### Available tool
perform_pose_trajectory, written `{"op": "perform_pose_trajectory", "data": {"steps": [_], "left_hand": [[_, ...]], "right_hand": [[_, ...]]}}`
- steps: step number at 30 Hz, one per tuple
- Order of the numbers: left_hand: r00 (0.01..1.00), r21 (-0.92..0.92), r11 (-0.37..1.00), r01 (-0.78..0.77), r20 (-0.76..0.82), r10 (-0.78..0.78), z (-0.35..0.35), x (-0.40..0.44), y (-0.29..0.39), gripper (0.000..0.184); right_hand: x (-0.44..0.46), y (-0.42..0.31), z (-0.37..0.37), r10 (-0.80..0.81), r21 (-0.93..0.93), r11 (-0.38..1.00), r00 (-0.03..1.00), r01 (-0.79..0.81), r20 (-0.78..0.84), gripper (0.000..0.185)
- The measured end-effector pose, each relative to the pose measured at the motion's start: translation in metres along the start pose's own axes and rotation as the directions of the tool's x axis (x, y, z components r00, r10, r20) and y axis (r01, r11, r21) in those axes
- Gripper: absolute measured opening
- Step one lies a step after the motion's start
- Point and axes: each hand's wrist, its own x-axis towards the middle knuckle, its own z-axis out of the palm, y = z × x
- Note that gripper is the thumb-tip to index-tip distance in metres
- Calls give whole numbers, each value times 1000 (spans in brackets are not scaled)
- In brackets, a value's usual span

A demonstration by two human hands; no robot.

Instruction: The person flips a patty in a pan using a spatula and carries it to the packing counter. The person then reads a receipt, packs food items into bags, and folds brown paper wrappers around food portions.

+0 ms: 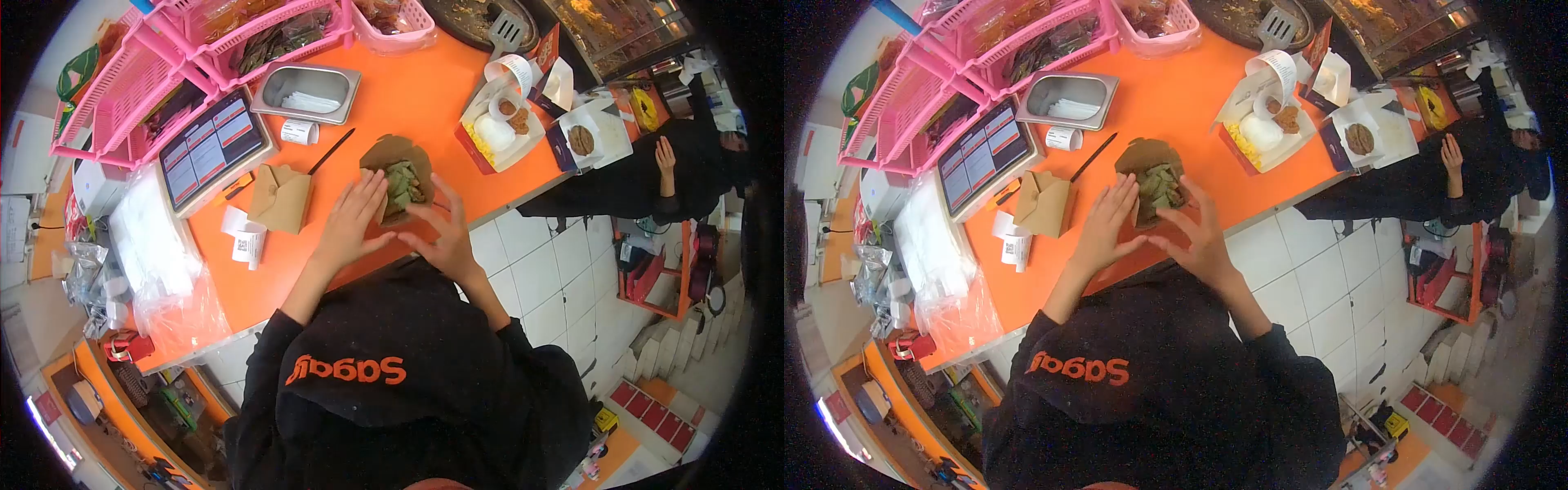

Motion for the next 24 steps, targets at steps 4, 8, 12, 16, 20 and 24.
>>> {"op": "perform_pose_trajectory", "data": {"steps": [4, 8, 12, 16, 20, 24], "left_hand": [[996, 135, 990, 37, 71, -47, 2, -9, 5, 82], [996, 160, 984, 72, 45, -81, 17, -3, 7, 75], [995, 169, 981, 94, -6, -95, 24, -8, 3, 61], [998, 148, 987, 62, 16, -65, 14, -19, -11, 56], [965, -184, 949, 257, -2, -262, -1, -23, -9, 62], [921, -136, 969, 206, -307, -239, -25, 13, 2, 75]], "right_hand": [[3, 16, 0, -28, 88, 996, 999, 32, -43, 96], [27, 33, -7, 94, 325, 938, 990, -122, 102, 105], [38, 39, -9, -83, 57, 996, 917, 66, 390, 89], [35, 28, -2, -53, -125, 982, 844, 140, 533, 67], [18, 33, 18, -29, -34, 998, 868, 53, 495, 51], [15, 30, 21, 55, -108, 994, 909, -11, 413, 48]]}}
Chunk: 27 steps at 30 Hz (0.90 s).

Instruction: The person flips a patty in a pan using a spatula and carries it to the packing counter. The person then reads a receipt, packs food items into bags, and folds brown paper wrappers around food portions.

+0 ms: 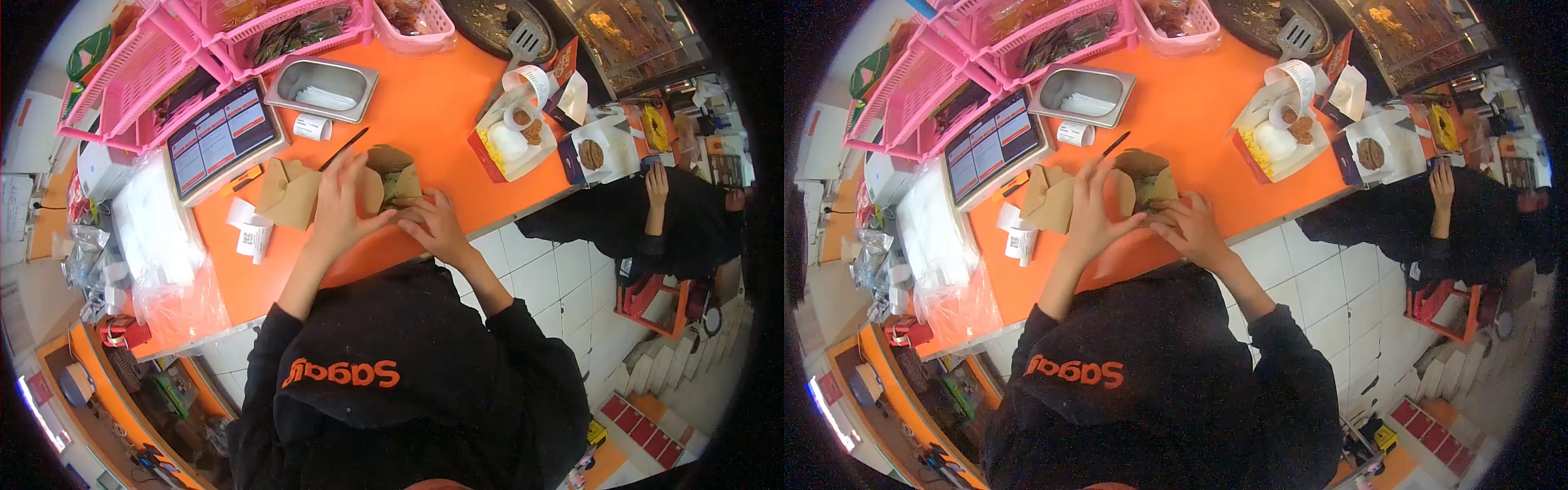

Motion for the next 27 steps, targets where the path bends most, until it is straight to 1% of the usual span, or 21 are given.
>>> {"op": "perform_pose_trajectory", "data": {"steps": [3, 5, 6, 8, 11, 12, 14, 15, 18, 21, 23, 24, 25, 27], "left_hand": [[973, -48, 995, -85, 212, 93, -2, 25, -3, 77], [958, 11, 992, -122, 264, 115, -1, 23, -3, 73], [948, 41, 989, -142, 293, 124, 0, 21, -5, 71], [938, 50, 986, -157, 319, 133, 3, 17, -9, 67], [937, 67, 986, -150, 328, 120, 9, 12, -11, 61], [938, 73, 987, -145, 327, 113, 11, 10, -12, 59], [905, 285, 910, -301, 385, 179, 14, 6, -16, 59], [887, 384, 846, -371, 415, 201, 15, 5, -17, 59], [926, 286, 914, -287, 328, 188, 23, -9, -11, 62], [977, 38, 996, -84, 201, 75, 34, -25, -11, 67], [987, 14, 1000, -8, 162, 5, 42, -41, -24, 69], [989, -2, 1000, 29, 146, -28, 39, -42, -23, 70], [987, 114, 992, -53, 154, 35, 37, -43, -22, 69], [970, 337, 918, -211, 190, 153, 31, -44, -18, 66]], "right_hand": [[-6, 4, 12, 111, 78, 992, 984, -101, -139, 48], [-7, 4, 17, 172, 124, 981, 958, -146, -231, 51], [-3, 2, 15, 125, 84, 991, 933, -102, -338, 56], [9, -4, 7, 22, -7, 1000, 849, -30, -528, 68], [39, 9, -4, -3, 277, 952, 904, 134, -427, 72], [45, 14, -5, -59, 217, 966, 935, 142, -350, 72], [55, 21, -6, -163, 98, 978, 971, 182, -172, 71], [56, 20, -6, -151, 63, 985, 975, 163, -165, 68], [51, 10, -3, -106, -28, 994, 982, 103, -156, 62], [42, 4, 2, -46, -125, 992, 980, 22, -193, 59], [36, -1, 5, -11, -220, 975, 972, -42, -235, 59], [32, -3, 6, 0, -219, 974, 965, -60, -261, 58], [29, -7, 7, 13, -218, 973, 958, -78, -286, 57], [23, -12, 7, 60, -203, 971, 949, -127, -309, 56]]}}
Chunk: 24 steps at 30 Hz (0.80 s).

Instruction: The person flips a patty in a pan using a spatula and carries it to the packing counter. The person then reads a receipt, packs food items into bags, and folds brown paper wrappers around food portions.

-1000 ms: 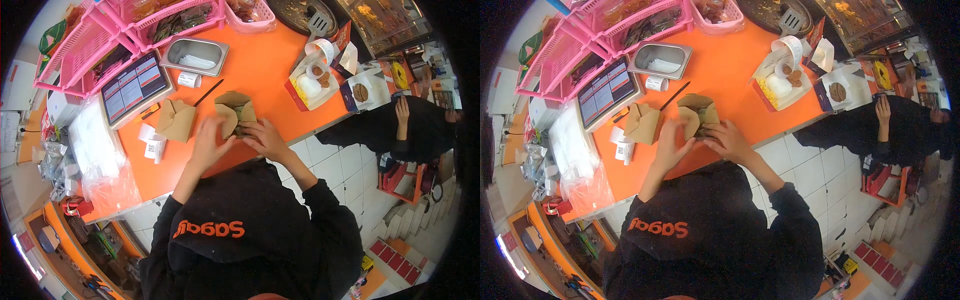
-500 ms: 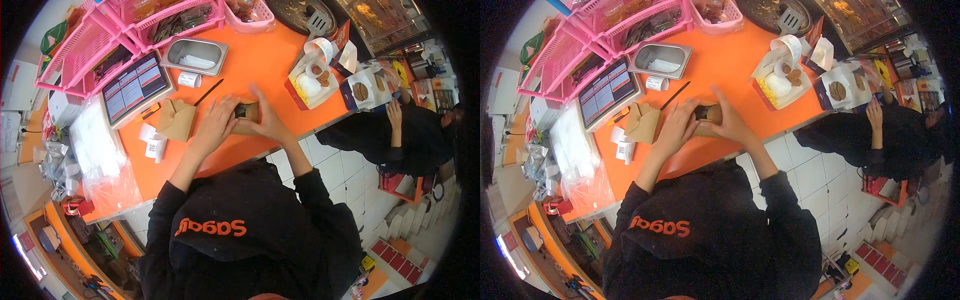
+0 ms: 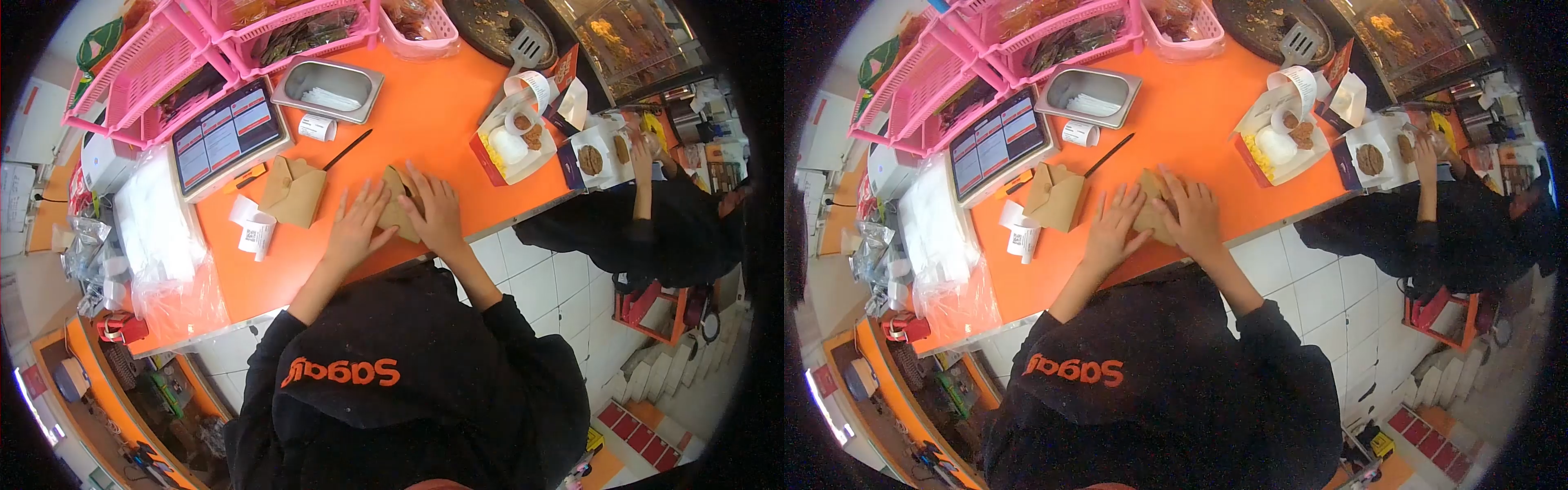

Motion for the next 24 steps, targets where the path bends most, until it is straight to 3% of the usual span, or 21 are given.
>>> {"op": "perform_pose_trajectory", "data": {"steps": [2, 5, 11, 14, 17, 20, 23, 24], "left_hand": [[997, -70, 996, -51, 61, 55, 0, -1, 6, 59], [995, -203, 978, -55, 68, 70, 3, -2, 9, 49], [996, -276, 961, -25, 79, 48, -15, -2, -6, 36], [999, -244, 969, 44, -15, -49, -47, 9, 1, 35], [999, -159, 986, 44, 4, -44, -44, 0, 5, 36], [997, -153, 985, 75, 46, -69, -40, -12, 23, 35], [992, -86, 988, 125, 39, -122, -36, -10, 38, 30], [990, -44, 989, 140, 29, -139, -34, -10, 41, 29]], "right_hand": [[-1, -4, -3, 63, 11, 998, 998, -63, 17, 55], [-1, 4, 4, 100, 324, 936, 986, -139, 135, 53], [1, 19, -18, -349, 102, 937, 914, 334, 207, 54], [-6, 9, -34, -146, 237, 971, 856, 28, 496, 53], [-16, 8, -19, -54, 259, 963, 889, -74, 454, 45], [-12, -10, -27, -46, 233, 971, 921, -49, 387, 35], [-7, -3, -17, -186, 328, 938, 960, 110, 211, 32], [-5, -2, -16, -192, 361, 927, 956, 102, 224, 30]]}}
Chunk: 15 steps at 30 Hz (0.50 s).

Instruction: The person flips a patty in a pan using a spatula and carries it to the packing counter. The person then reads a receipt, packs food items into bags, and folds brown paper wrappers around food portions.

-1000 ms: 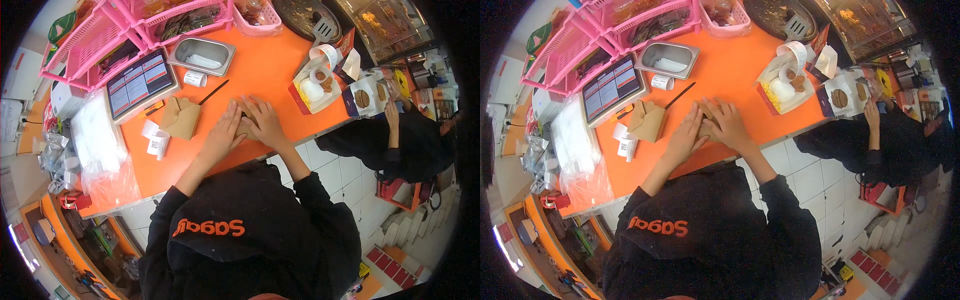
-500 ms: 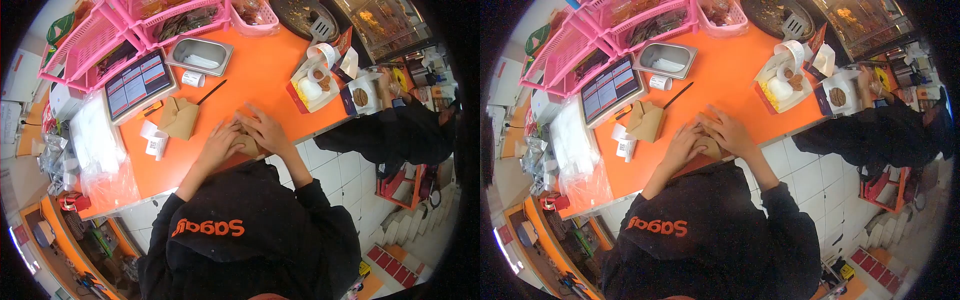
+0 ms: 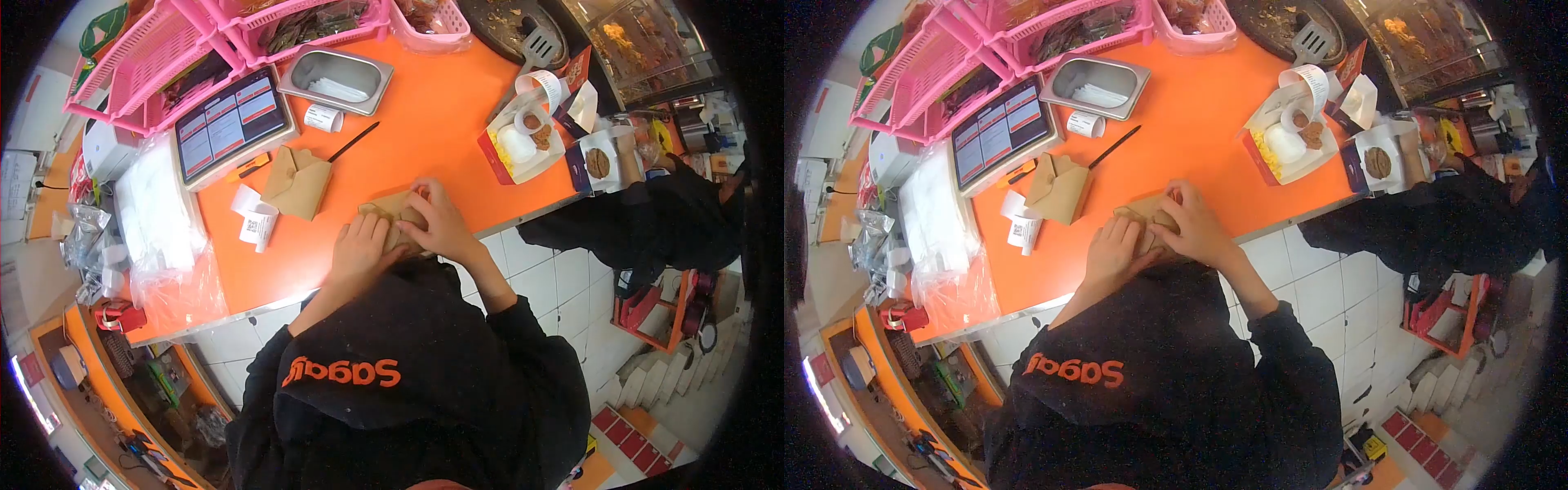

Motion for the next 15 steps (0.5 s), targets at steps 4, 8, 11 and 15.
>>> {"op": "perform_pose_trajectory", "data": {"steps": [4, 8, 11, 15], "left_hand": [[998, 47, 998, 34, -56, -31, 7, -2, -3, 22], [996, 58, 997, 50, -80, -45, 4, -3, -4, 18], [997, 58, 995, 80, -21, -78, 1, 1, 2, 16], [994, 58, 993, 105, 37, -107, 4, 4, 4, 12]], "right_hand": [[9, 0, -7, -59, 22, 998, 997, 58, 53, 27], [8, 7, -2, -139, 133, 983, 984, 124, 109, 22], [3, 9, 5, 11, 470, 877, 982, -101, 189, 19], [-1, 14, 7, 40, 591, 793, 981, -147, 190, 13]]}}
